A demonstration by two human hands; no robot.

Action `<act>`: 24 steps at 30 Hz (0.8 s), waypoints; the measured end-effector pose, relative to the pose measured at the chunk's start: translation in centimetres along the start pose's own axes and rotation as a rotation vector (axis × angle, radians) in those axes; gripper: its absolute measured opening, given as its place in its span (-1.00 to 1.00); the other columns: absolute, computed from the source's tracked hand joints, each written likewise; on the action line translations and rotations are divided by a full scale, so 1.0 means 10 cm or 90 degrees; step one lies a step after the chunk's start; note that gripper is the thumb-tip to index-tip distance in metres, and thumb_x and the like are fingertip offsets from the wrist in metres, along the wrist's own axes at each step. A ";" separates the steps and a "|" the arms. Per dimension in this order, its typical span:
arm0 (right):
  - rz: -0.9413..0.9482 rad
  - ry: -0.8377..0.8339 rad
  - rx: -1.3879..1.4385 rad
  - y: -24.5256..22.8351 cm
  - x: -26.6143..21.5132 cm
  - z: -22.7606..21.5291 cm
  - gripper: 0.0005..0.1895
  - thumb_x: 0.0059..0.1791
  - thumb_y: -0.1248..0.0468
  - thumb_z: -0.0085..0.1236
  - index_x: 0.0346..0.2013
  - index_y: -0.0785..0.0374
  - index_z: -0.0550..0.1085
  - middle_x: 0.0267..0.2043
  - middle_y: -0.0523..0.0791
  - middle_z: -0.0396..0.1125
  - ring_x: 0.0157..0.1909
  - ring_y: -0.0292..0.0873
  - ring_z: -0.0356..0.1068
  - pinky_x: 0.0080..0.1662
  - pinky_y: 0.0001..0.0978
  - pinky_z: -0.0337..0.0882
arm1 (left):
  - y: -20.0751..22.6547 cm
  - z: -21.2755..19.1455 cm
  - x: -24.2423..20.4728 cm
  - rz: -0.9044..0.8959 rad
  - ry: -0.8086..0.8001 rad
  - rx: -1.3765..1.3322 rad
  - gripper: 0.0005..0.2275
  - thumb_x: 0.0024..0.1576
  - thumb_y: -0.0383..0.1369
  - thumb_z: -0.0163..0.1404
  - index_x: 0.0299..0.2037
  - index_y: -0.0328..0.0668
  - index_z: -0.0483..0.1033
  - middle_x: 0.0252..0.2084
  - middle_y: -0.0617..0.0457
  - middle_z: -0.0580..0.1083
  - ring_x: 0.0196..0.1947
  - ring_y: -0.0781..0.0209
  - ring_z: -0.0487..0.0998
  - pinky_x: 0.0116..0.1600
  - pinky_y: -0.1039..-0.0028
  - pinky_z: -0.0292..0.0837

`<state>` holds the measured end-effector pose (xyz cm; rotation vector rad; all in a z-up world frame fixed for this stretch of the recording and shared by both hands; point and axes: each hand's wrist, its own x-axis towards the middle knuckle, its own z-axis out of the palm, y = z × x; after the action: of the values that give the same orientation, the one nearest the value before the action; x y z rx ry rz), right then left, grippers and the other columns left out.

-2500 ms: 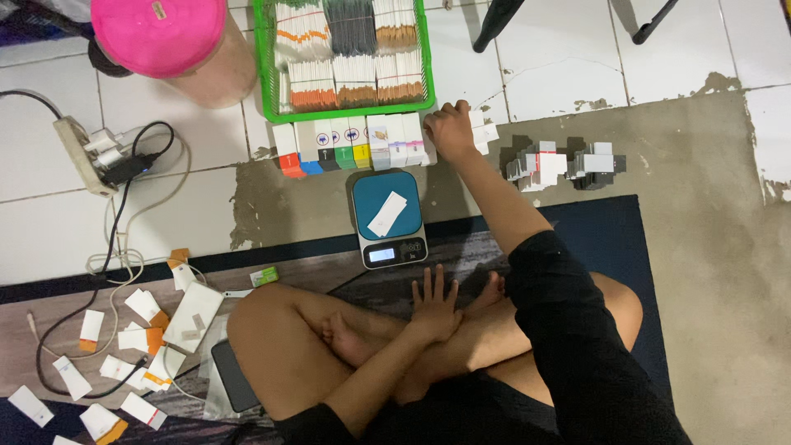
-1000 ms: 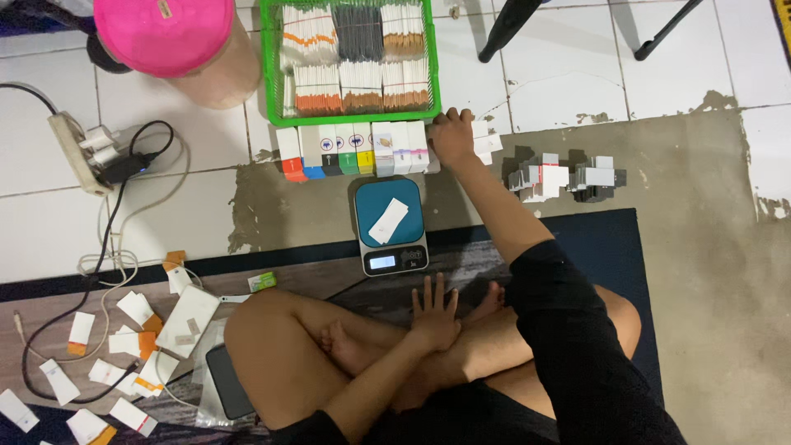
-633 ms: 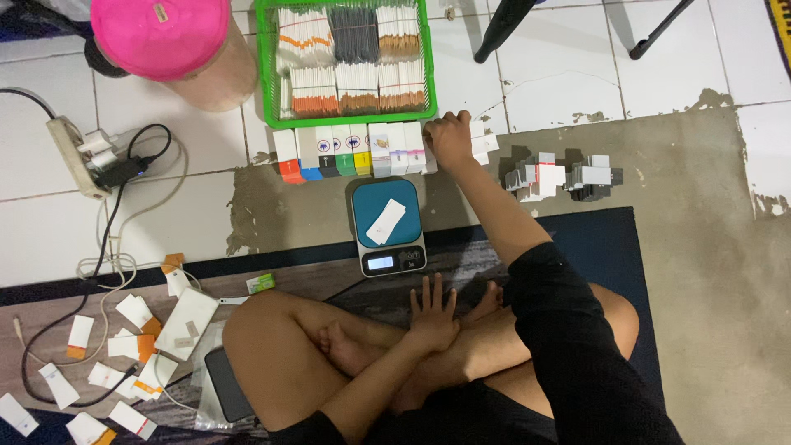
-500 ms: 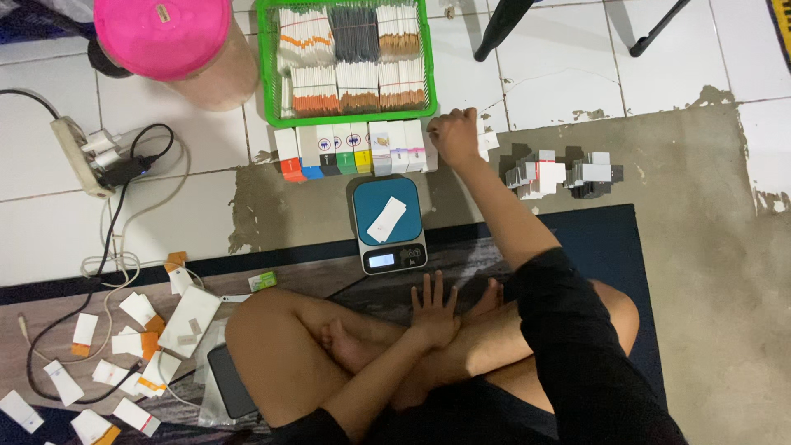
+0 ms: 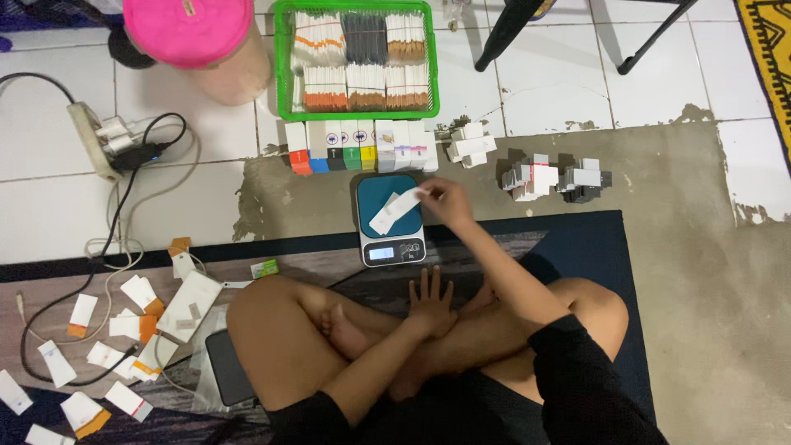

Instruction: The person places small paper slips onto a scale by hand and luego moves them into sorted piles.

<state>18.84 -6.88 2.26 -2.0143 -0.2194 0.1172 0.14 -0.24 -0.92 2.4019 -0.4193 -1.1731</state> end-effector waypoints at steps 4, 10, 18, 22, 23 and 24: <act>0.017 -0.068 -0.003 0.15 -0.03 0.37 -0.87 -0.14 0.33 0.29 -0.30 0.25 0.59 -0.40 0.07 0.45 -0.31 0.00 0.46 -0.21 -0.19 0.40 | -0.01 0.02 0.02 0.000 -0.004 -0.009 -0.37 0.17 -0.11 -0.38 0.47 -0.10 -0.16 0.48 -0.22 -0.58 0.44 -0.33 -0.68 0.36 -0.32 -0.65; -0.120 -0.048 -0.340 -0.11 -0.06 0.43 -0.73 -0.15 0.19 0.33 -0.21 0.20 0.55 -0.50 -0.06 0.39 -0.37 -0.05 0.46 -0.13 -0.20 0.30 | 0.00 0.00 0.03 0.002 -0.010 0.026 -0.37 0.18 -0.10 -0.38 0.47 -0.11 -0.17 0.49 -0.26 -0.54 0.44 -0.36 -0.65 0.36 -0.33 -0.61; -0.067 0.131 -0.395 0.26 0.67 -0.19 -0.89 -0.03 0.28 0.16 -0.21 0.08 0.52 -0.29 -0.17 0.39 -0.10 -0.08 0.38 0.07 -0.09 0.14 | 0.03 -0.14 -0.08 0.003 -0.046 -0.019 -0.39 0.19 -0.15 -0.40 0.47 -0.12 -0.20 0.48 -0.24 -0.59 0.43 -0.34 -0.70 0.36 -0.28 -0.68; -0.120 0.069 -0.640 0.64 1.22 -0.20 -0.91 -0.07 0.27 0.26 -0.27 0.06 0.58 -0.32 -0.18 0.45 -0.10 -0.12 0.39 0.04 -0.09 0.13 | 0.03 -0.16 -0.04 -0.007 -0.057 -0.010 -0.39 0.21 -0.13 -0.40 0.47 -0.11 -0.22 0.46 -0.25 -0.63 0.43 -0.33 -0.71 0.36 -0.29 -0.69; -0.134 0.016 -0.712 0.80 1.33 -0.16 -0.85 -0.06 0.20 0.24 -0.20 0.01 0.58 -0.18 -0.19 0.45 -0.02 -0.13 0.34 0.08 -0.08 0.08 | 0.04 -0.19 -0.06 0.000 -0.057 -0.017 -0.39 0.21 -0.15 -0.42 0.47 -0.11 -0.23 0.46 -0.26 -0.62 0.42 -0.34 -0.71 0.35 -0.30 -0.70; -0.148 -0.040 -0.781 0.97 1.41 -0.12 -0.79 -0.04 0.12 0.21 -0.12 -0.03 0.58 -0.03 -0.19 0.45 0.07 -0.13 0.29 0.12 -0.07 0.04 | 0.05 -0.19 -0.09 0.006 -0.058 -0.024 -0.40 0.21 -0.16 -0.43 0.47 -0.11 -0.24 0.46 -0.28 -0.61 0.42 -0.35 -0.71 0.34 -0.32 -0.72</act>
<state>33.86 -9.15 -5.71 -3.1732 -0.6822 -0.1485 1.14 0.21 0.95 2.3183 -0.4316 -1.2782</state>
